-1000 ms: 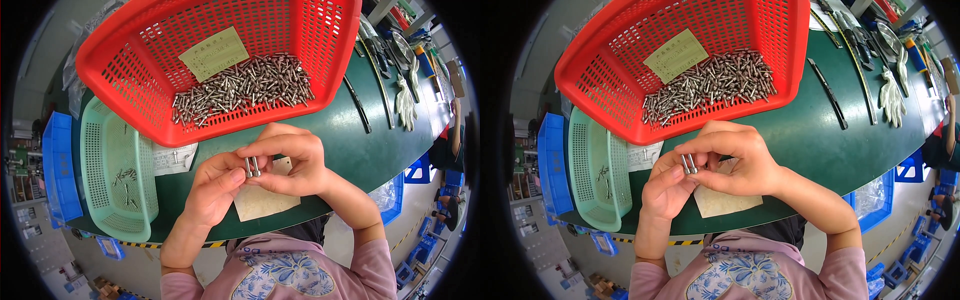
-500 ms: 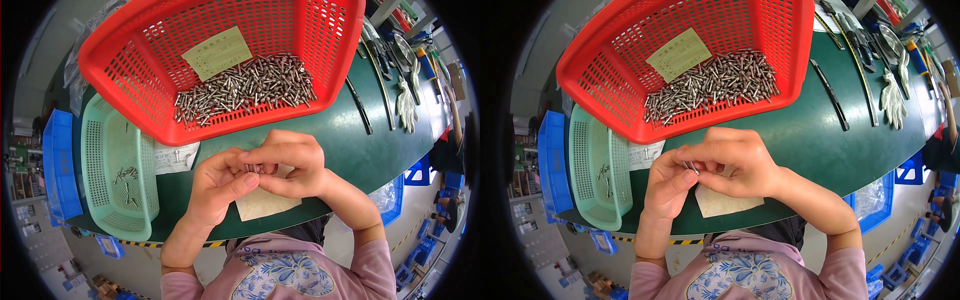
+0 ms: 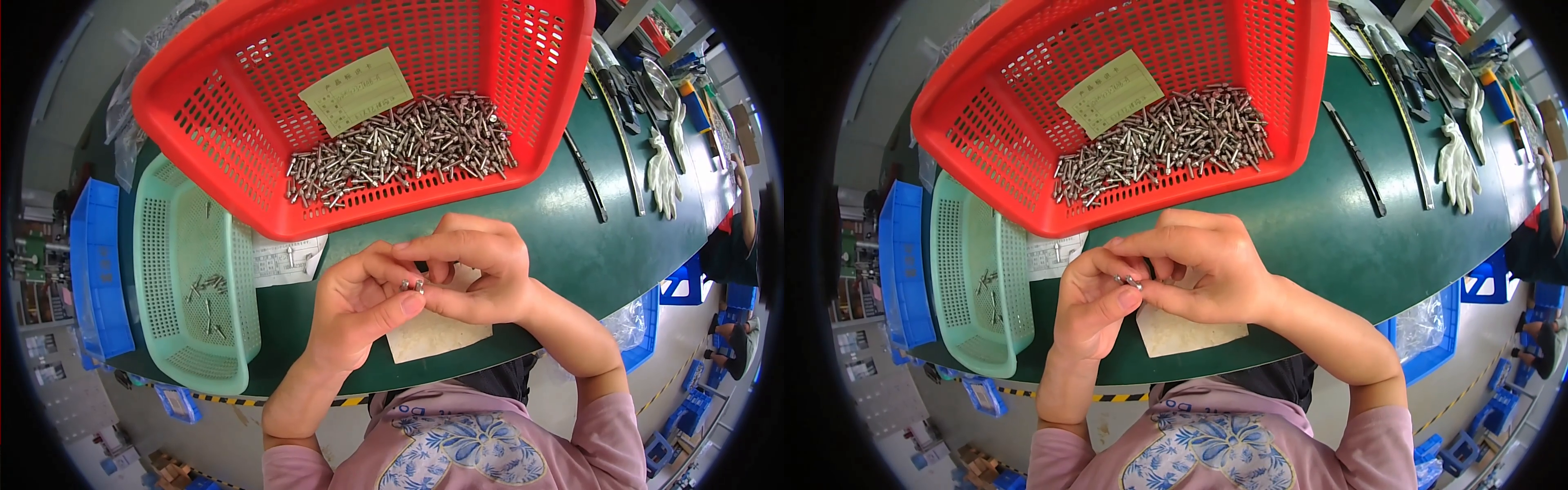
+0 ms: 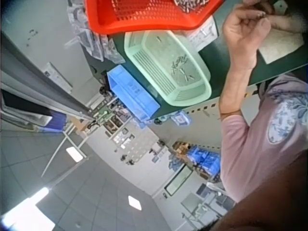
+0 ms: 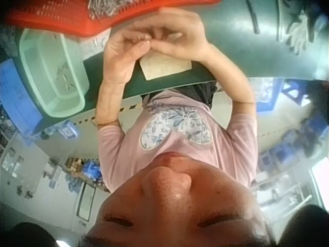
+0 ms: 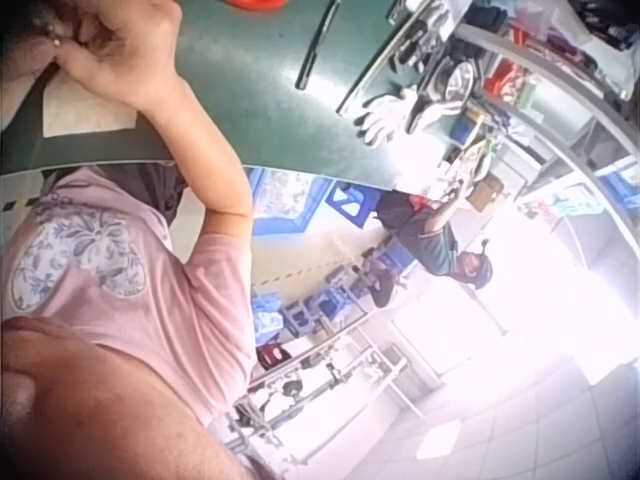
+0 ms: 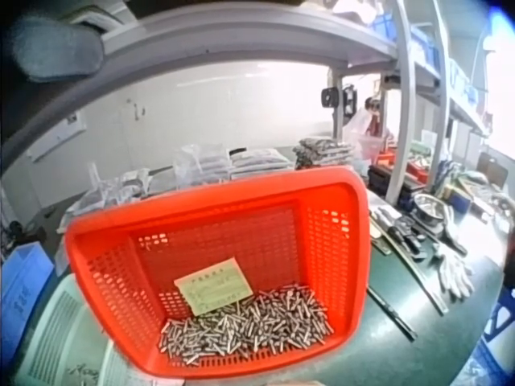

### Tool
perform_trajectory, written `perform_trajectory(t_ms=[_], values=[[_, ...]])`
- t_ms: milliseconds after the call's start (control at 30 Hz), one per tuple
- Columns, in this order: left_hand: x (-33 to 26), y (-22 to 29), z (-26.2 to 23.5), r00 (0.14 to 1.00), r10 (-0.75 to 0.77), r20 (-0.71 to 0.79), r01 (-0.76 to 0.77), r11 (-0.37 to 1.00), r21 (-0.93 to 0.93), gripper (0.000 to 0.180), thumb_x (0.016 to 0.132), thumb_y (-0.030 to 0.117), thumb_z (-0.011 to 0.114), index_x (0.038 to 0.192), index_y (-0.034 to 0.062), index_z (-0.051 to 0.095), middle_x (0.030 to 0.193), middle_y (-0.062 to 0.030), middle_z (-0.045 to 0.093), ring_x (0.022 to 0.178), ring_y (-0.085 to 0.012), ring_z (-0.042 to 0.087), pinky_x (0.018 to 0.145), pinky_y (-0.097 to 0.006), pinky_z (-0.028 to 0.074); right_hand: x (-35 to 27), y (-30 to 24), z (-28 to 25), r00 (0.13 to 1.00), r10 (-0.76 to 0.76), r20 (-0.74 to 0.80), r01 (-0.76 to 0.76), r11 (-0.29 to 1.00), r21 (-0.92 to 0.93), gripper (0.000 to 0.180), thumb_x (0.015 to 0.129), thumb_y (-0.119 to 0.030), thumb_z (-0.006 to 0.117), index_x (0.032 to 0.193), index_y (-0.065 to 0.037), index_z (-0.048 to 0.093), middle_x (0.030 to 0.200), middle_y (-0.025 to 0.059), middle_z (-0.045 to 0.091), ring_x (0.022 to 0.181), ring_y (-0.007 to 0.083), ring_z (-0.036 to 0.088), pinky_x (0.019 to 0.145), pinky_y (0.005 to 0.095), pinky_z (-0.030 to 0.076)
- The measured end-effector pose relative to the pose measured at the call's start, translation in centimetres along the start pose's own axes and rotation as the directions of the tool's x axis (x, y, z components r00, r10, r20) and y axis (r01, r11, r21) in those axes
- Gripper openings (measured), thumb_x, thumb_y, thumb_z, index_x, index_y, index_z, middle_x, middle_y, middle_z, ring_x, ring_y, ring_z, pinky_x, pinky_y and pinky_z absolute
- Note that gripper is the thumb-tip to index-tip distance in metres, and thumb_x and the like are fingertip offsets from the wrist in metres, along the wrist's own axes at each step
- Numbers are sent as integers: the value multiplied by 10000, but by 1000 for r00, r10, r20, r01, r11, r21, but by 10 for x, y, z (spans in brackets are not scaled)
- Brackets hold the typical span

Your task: Assembling and inspecting small metal hardware components at an industrial workbench.

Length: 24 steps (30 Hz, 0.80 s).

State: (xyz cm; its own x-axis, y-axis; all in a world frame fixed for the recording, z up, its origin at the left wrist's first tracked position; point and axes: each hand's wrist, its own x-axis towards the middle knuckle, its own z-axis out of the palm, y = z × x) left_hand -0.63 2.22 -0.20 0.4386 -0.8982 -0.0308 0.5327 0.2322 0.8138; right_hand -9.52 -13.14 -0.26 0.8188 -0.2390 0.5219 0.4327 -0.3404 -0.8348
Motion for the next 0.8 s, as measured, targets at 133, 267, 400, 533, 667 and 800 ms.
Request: perform_trajectory(t_ms=[133, 267, 400, 533, 667, 800], values=[[-3, 1, -3, 999, 19, -27, -19, 999, 26, 143, 793, -86, 624, 908, -8, 591, 975, -84, 560, 874, -143, 557, 766, -263, 455, 1, 1, 3, 1000, -8, 7, 8, 1000, -5, 397, 642, -17, 742, 1031, -9, 664, 657, 33, 529, 531, 110, 507, 475, 243, 417], [-5, 24, 4, 883, 447, -140, -304, 774, 555, 183, 742, -99, 648, 897, -21, 590, 953, -116, 556, 847, -156, 551, 743, -262, 459, 0, 2, 2, 998, 39, 56, -22, 962, -272, 474, 620, -34, 733, 1080, -66, 625, 658, 23, 515, 528, 160, 527, 467, 299, 425], [-59, 84, 4, 620, 783, -38, 166, -84, 983, 101, 740, -17, 668, 822, 14, 617, 824, -84, 574, 767, -197, 545, 736, -298, 442, -2, 8, 6, 997, -35, 64, 58, 912, -406, 448, 628, -76, 715, 1064, -94, 609, 664, 30, 511, 543, 210, 539, 469, 347, 427], [-103, 108, -48, 680, 621, -390, 539, -62, 840, 85, 766, 6, 656, 832, -9, 604, 830, -94, 578, 778, -198, 554, 743, -302, 438, -4, 5, 5, 996, -48, 79, 78, 895, -438, 378, 661, -82, 680, 1033, -96, 615, 677, 37, 510, 547, 232, 536, 476, 360, 429], [-84, 99, -22, 589, 786, -189, 521, -191, 832, 151, 766, 32, 668, 911, 3, 641, 837, -70, 581, 796, -203, 563, 754, -321, 432, -2, 5, 8, 991, -93, 97, 127, 891, -437, 361, 671, -82, 671, 1028, -93, 617, 685, 36, 516, 545, 234, 539, 481, 360, 433], [-1, 57, 20, 812, 584, -9, 180, -236, 955, 143, 767, 103, 680, 881, 18, 666, 829, -92, 600, 798, -269, 581, 742, -359, 446, -4, 5, -1, 990, -124, 66, 140, 869, -475, 331, 673, -84, 670, 1001, -90, 628, 683, 35, 515, 543, 231, 539, 483, 357, 434]])
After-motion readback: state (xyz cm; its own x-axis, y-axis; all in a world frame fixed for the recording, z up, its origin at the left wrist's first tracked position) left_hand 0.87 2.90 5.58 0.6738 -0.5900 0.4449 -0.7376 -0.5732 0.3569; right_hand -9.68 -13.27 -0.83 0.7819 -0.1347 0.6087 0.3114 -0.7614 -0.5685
